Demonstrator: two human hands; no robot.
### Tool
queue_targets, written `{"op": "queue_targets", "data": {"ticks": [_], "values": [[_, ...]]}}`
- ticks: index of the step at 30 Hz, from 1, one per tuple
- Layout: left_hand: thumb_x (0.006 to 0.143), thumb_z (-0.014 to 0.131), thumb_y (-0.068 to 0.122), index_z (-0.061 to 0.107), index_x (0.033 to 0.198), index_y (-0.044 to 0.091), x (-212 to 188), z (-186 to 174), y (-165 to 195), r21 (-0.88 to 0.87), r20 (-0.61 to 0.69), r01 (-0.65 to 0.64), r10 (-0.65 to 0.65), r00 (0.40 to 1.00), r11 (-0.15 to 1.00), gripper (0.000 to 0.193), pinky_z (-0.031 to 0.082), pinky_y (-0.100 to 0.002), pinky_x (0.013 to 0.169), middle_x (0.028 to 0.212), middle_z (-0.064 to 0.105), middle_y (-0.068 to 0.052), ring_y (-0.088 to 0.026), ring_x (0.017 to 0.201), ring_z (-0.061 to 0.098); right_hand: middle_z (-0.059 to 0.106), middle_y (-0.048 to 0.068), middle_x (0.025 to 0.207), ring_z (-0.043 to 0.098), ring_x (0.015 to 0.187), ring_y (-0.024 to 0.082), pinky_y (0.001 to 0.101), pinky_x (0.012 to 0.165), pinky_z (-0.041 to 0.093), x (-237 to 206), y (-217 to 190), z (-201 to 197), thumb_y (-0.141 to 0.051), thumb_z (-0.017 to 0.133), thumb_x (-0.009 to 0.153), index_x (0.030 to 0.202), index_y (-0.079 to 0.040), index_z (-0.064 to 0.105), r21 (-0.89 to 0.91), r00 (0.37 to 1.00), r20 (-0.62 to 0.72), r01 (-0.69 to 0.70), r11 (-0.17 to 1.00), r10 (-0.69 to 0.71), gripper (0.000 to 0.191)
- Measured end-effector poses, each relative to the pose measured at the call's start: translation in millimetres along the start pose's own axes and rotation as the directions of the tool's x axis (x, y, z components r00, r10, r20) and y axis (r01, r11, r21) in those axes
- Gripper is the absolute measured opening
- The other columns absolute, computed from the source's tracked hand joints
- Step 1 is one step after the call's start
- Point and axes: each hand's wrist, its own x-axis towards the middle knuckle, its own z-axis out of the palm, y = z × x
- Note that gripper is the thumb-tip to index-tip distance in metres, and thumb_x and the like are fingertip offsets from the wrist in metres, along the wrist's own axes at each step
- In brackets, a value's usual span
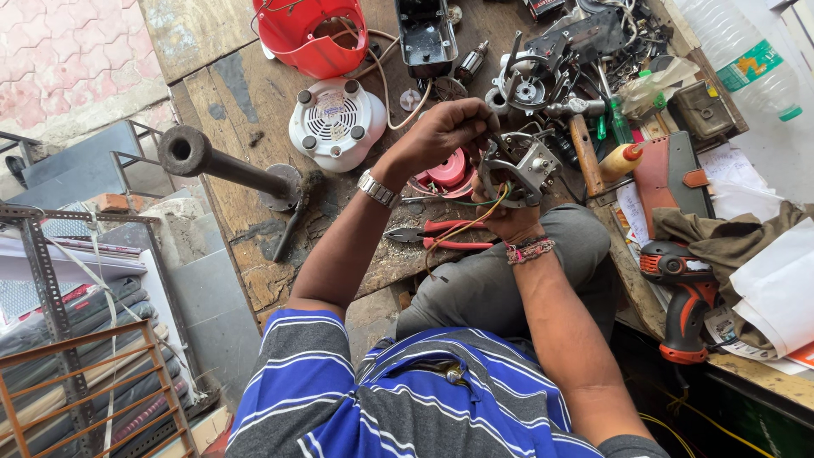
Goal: The person holds a small cylindrical electrical component and uses a screwdriver to adjust internal parts. They rotate the component, probe wires, and switch between screwdrivers while seated at a cluttered workbench.
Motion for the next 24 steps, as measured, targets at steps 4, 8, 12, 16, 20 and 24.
{"op": "queue_targets", "data": {"ticks": [4,8,12,16,20,24], "values": [[0.110,0.051,0.005,0.063,0.114,0.000,0.1,0.0,1.4,-0.013,0.000,0.000,0.000,1.000,1.000,0.014,0.059,-0.024,0.076,0.092,0.066,0.001,-0.007,0.081,0.067,0.061,0.007,0.096,0.045,0.062,0.005,0.0133,0.046,0.036,-0.2,0.2,-0.9,-0.028,0.076,0.090,0.124,-0.006,0.062,-0.166,0.999,0.002,0.041,0.985,-0.041,0.042],[0.108,0.055,0.009,0.065,0.117,-0.001,-2.9,-1.0,5.0,-0.062,0.010,-0.004,0.005,1.000,0.998,0.017,0.060,-0.025,0.080,0.096,0.068,0.000,-0.007,0.085,0.067,0.058,0.007,0.092,0.044,0.061,0.004,0.0130,0.047,0.036,-0.3,-0.7,-0.2,-0.037,0.068,0.097,0.122,-0.003,0.062,-0.096,0.999,-0.029,0.018,0.995,-0.021,0.043],[0.105,0.065,0.012,0.066,0.118,-0.001,-4.1,-0.1,7.2,-0.071,0.003,0.011,-0.011,1.000,0.997,0.019,0.060,-0.025,0.079,0.096,0.070,-0.001,-0.007,0.086,0.068,0.057,0.008,0.087,0.043,0.059,0.006,0.0147,0.046,0.036,-0.6,-0.8,1.3,-0.043,0.066,0.097,0.116,-0.001,0.061,-0.063,1.000,-0.007,0.018,0.998,-0.018,0.046],[0.101,0.071,0.008,0.067,0.114,-0.003,-1.9,2.1,4.1,-0.087,-0.037,-0.005,0.002,0.999,0.996,0.017,0.060,-0.025,0.076,0.095,0.070,-0.002,-0.008,0.083,0.068,0.054,0.005,0.086,0.041,0.057,0.004,0.0129,0.045,0.034,-0.4,-1.6,1.4,-0.039,0.066,0.099,0.122,-0.004,0.061,-0.127,0.999,-0.032,0.015,0.992,-0.019,0.043],[0.098,0.070,0.005,0.067,0.110,-0.003,1.3,0.5,0.7,-0.149,-0.033,0.010,-0.015,0.999,0.989,0.015,0.061,-0.026,0.073,0.091,0.071,-0.004,-0.010,0.078,0.070,0.058,0.007,0.089,0.041,0.056,0.004,0.0127,0.044,0.034,-0.5,-2.1,0.4,-0.040,0.067,0.098,0.125,-0.003,0.061,-0.118,0.998,-0.045,0.026,0.993,-0.032,0.046],[0.098,0.071,0.004,0.067,0.109,-0.003,1.8,-1.3,0.7,-0.130,-0.036,0.007,-0.012,0.999,0.991,0.014,0.061,-0.025,0.072,0.091,0.071,-0.003,-0.009,0.078,0.070,0.063,0.010,0.093,0.044,0.056,0.005,0.0132,0.043,0.035,-0.6,-1.4,-0.3,-0.042,0.068,0.097,0.129,-0.003,0.059,-0.109,0.997,-0.060,0.032,0.994,-0.039,0.052]]}}
